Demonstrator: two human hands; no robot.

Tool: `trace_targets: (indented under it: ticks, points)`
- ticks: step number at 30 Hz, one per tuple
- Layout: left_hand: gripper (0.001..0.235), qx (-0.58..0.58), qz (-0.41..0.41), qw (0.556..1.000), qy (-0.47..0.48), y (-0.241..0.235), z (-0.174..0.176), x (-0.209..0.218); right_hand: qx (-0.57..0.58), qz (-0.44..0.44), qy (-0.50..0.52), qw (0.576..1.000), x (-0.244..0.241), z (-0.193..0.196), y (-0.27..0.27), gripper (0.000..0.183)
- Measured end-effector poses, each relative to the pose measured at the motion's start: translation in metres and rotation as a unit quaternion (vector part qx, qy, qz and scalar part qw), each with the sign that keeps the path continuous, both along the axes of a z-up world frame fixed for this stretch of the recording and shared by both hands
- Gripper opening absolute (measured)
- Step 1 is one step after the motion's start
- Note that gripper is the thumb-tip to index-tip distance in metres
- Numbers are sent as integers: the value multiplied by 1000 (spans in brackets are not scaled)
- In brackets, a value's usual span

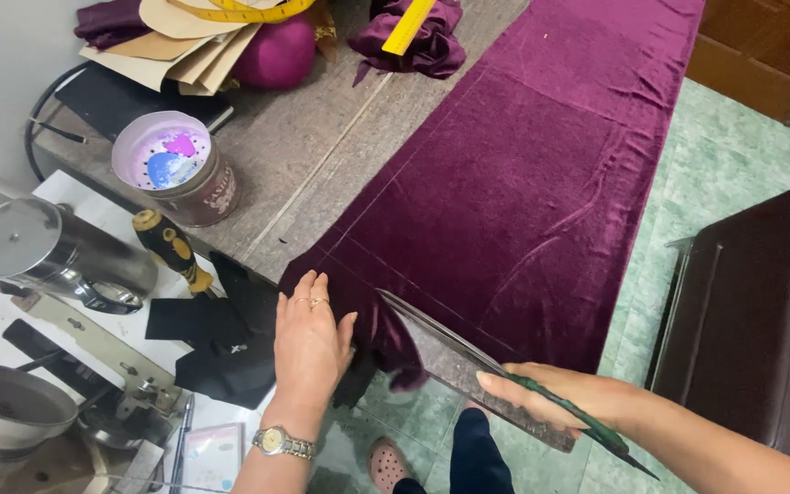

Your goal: Cutting purple velvet fabric with scissors and marking it with chalk and a ruler according to paper patterns.

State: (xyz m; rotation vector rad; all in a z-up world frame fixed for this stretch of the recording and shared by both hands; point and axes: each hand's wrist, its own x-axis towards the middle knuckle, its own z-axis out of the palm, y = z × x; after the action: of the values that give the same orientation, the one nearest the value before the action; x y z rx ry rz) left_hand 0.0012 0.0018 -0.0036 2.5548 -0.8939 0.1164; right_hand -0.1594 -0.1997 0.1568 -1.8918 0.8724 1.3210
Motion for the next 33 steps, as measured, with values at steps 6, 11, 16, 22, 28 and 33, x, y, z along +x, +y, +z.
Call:
trace_targets:
  ticks: [6,11,16,22,28,33]
  points:
    - [66,1,11,1000,-1,-1,-4,1,38,21,-44,998,20,-24,8,77]
    - [64,5,10,1000,4,-2,-1,1,8,19,-96,995,27,-29,12,60]
    - [62,-1,12,1000,-2,-2,-6,1,-57,67,-220,971,14,-83,4,54]
    - [61,-18,12,1000,8,-2,-7,0,-69,60,-177,980,18,-65,-1,57]
    - [58,-51,13,999,11,-3,-4,-1,59,-42,-115,991,33,-57,5,57]
    - [57,-50,17,998,27,-4,-5,0,44,-17,-111,993,58,-44,22,55]
